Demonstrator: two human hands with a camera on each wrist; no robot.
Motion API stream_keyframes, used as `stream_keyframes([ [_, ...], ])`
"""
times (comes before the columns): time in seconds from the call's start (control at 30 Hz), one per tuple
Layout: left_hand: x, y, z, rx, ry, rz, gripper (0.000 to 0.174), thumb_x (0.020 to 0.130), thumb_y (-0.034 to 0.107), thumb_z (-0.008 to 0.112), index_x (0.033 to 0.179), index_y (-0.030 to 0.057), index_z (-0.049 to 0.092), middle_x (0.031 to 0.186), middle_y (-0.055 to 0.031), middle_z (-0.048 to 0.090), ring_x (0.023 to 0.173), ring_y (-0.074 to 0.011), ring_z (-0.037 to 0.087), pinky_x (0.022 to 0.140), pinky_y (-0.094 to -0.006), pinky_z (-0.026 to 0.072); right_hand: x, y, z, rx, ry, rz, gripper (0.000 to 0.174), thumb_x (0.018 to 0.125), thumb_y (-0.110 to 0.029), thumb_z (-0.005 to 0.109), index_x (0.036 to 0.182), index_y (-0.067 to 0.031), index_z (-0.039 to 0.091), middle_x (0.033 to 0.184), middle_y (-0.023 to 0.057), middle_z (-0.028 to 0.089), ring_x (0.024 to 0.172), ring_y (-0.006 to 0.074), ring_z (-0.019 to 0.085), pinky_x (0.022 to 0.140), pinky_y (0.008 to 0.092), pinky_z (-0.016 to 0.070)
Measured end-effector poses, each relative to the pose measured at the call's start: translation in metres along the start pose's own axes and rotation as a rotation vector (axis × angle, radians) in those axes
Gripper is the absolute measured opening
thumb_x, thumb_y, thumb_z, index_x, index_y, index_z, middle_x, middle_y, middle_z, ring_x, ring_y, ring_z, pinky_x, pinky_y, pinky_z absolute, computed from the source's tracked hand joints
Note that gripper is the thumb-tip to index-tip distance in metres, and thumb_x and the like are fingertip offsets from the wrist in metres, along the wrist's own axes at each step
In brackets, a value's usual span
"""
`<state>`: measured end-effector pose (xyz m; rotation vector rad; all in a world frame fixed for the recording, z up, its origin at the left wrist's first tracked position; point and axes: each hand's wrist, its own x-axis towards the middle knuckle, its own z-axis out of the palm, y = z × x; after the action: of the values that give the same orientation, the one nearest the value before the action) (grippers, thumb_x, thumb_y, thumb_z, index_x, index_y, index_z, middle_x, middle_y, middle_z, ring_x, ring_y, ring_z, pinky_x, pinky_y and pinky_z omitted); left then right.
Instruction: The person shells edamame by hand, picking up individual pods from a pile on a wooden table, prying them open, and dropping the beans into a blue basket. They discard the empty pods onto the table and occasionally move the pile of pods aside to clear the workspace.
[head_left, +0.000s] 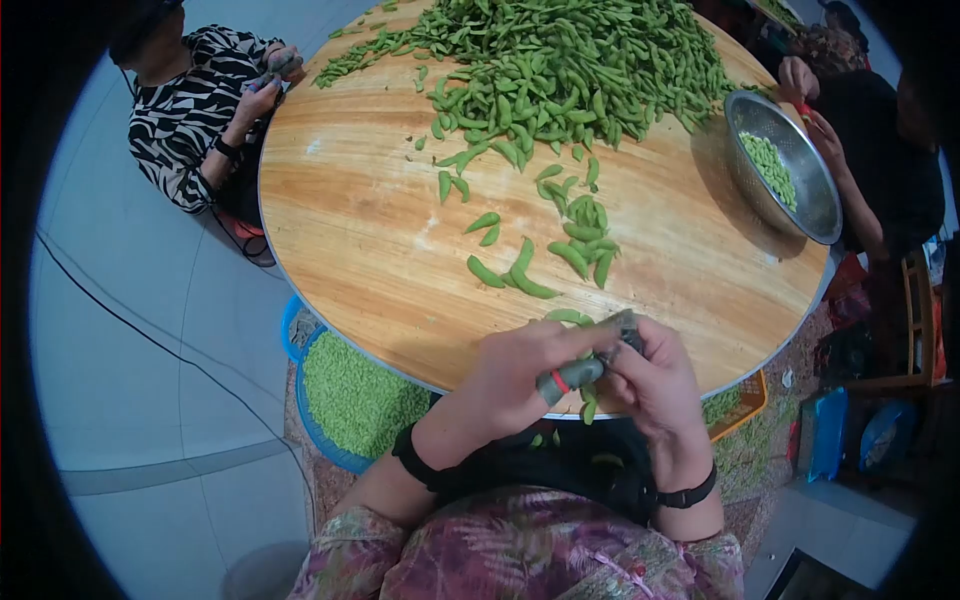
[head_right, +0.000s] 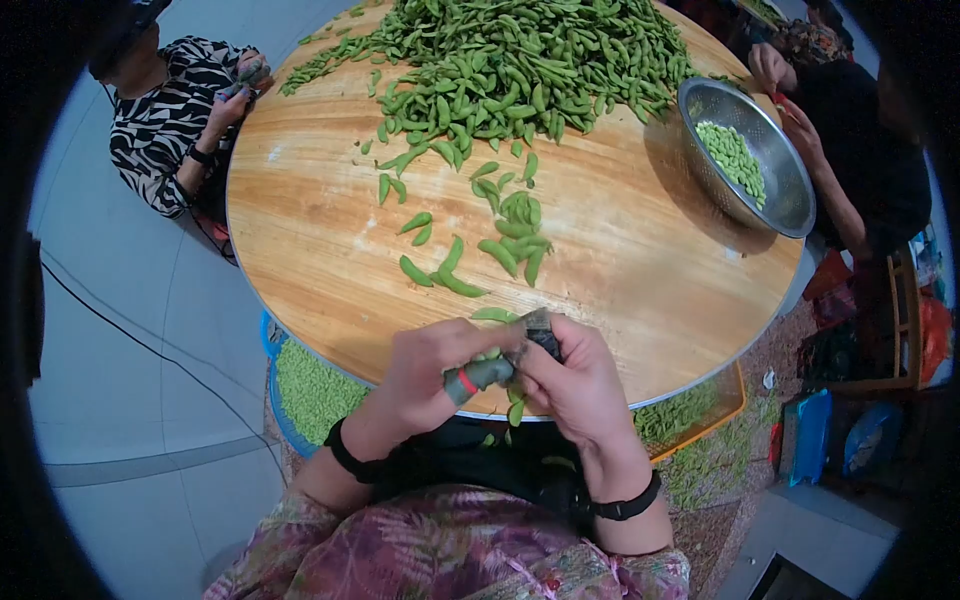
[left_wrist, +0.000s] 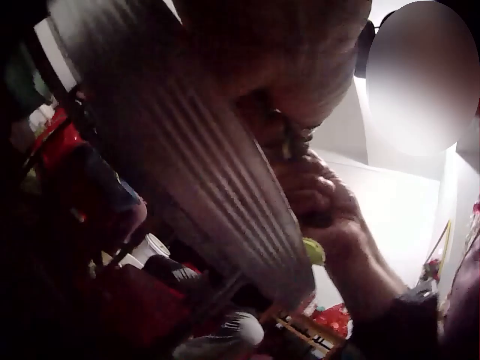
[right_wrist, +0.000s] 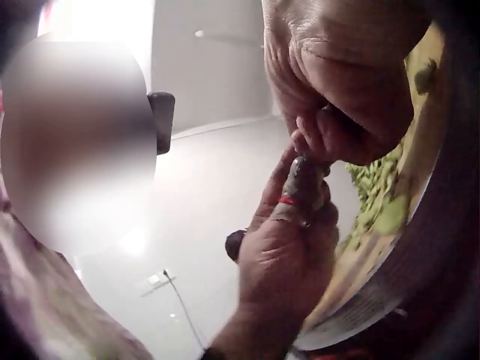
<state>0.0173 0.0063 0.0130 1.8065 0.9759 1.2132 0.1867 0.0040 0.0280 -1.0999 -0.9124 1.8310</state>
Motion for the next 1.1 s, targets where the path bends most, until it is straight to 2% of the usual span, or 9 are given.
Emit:
stream_keyframes([
  [0.13,-0.008,-0.005,-0.011,0.005,-0.204,0.116,0.033,0.071,0.002,0.065,0.104,0.0033,0.061,0.076,-0.0093,0.060,0.069,-0.0139,0.059,0.059,-0.0265,0.0457,-0.003,0.019,0.004,0.544,-0.192,0.041,0.013,0.084,-0.005,0.052,0.094,0.0029,0.055,0.052,-0.0022,0.045,0.038,0.0039,0.036,0.039,0.0173,0.0285],
  [0.23,-0.021,-0.009,0.003,-0.472,-0.084,-0.028,0.023,0.078,0.003,0.058,0.102,0.0039,0.058,0.079,-0.0044,0.057,0.069,-0.0123,0.055,0.054,-0.0257,0.0438,-0.006,0.024,0.010,0.566,-0.193,0.021,0.015,0.084,-0.006,0.051,0.096,0.0027,0.054,0.052,-0.0015,0.045,0.037,0.0043,0.034,0.039,0.0178,0.0278],
  [0.3,-0.029,-0.007,0.009,-1.091,0.013,-0.365,0.017,0.079,0.000,0.057,0.095,0.0044,0.055,0.079,-0.0018,0.054,0.066,-0.0080,0.050,0.051,-0.0189,0.0381,-0.008,0.025,0.011,0.580,-0.196,0.000,0.014,0.084,-0.005,0.051,0.096,0.0024,0.054,0.052,-0.0014,0.045,0.037,0.0044,0.034,0.039,0.0179,0.0276],
  [0.4,-0.027,-0.002,0.001,-1.281,-0.100,-0.465,0.018,0.079,-0.003,0.055,0.094,0.0048,0.052,0.079,-0.0016,0.052,0.067,-0.0058,0.048,0.051,-0.0151,0.0341,-0.015,0.022,0.002,0.460,-0.160,-0.002,0.012,0.082,-0.008,0.056,0.089,0.0020,0.056,0.054,-0.0004,0.049,0.040,0.0060,0.038,0.040,0.0187,0.0292],
  [0.53,-0.021,0.001,-0.009,-1.307,0.030,-0.557,0.019,0.078,-0.004,0.056,0.093,0.0046,0.049,0.078,-0.0010,0.051,0.069,-0.0043,0.048,0.051,-0.0158,0.0352,-0.015,0.005,-0.028,-0.195,-0.697,-0.305,0.014,0.074,-0.011,0.065,0.080,0.0018,0.062,0.066,0.0034,0.059,0.057,0.0103,0.054,0.053,0.0238,0.0428],
  [0.63,-0.025,-0.006,-0.009,-0.899,-0.038,-0.448,0.024,0.078,0.004,0.061,0.097,0.0032,0.045,0.078,-0.0045,0.052,0.066,-0.0081,0.050,0.053,-0.0183,0.0371,-0.025,-0.006,-0.012,-0.298,-0.094,-0.064,0.017,0.078,-0.011,0.063,0.091,0.0008,0.061,0.069,-0.0009,0.058,0.057,0.0046,0.050,0.052,0.0183,0.0386],
  [0.7,-0.024,-0.004,-0.004,-0.514,-0.090,-0.366,0.029,0.072,0.002,0.066,0.093,0.0031,0.045,0.075,-0.0007,0.052,0.072,-0.0068,0.050,0.063,-0.0215,0.0417,-0.017,-0.009,0.006,-0.244,-0.051,-0.073,0.014,0.079,-0.006,0.061,0.091,0.0008,0.060,0.067,-0.0023,0.057,0.056,0.0030,0.048,0.049,0.0174,0.0370],
  [0.9,-0.018,0.002,-0.015,-0.359,-0.192,-0.302,0.017,0.074,0.000,0.063,0.089,0.0011,0.054,0.082,-0.0046,0.059,0.079,-0.0089,0.055,0.071,-0.0224,0.0433,-0.017,0.000,0.016,-0.518,0.016,-0.310,0.006,0.081,-0.005,0.062,0.081,0.0007,0.060,0.063,-0.0012,0.057,0.053,0.0042,0.049,0.048,0.0191,0.0381],
  [1.1,-0.025,-0.011,-0.014,-0.720,-0.235,-0.413,0.016,0.079,0.002,0.058,0.095,0.0020,0.060,0.082,-0.0014,0.062,0.070,-0.0051,0.052,0.060,-0.0188,0.0408,-0.011,0.004,0.014,-0.315,0.064,-0.281,0.007,0.081,-0.006,0.061,0.077,-0.0003,0.059,0.059,-0.0013,0.055,0.049,0.0046,0.048,0.045,0.0188,0.0371],
])
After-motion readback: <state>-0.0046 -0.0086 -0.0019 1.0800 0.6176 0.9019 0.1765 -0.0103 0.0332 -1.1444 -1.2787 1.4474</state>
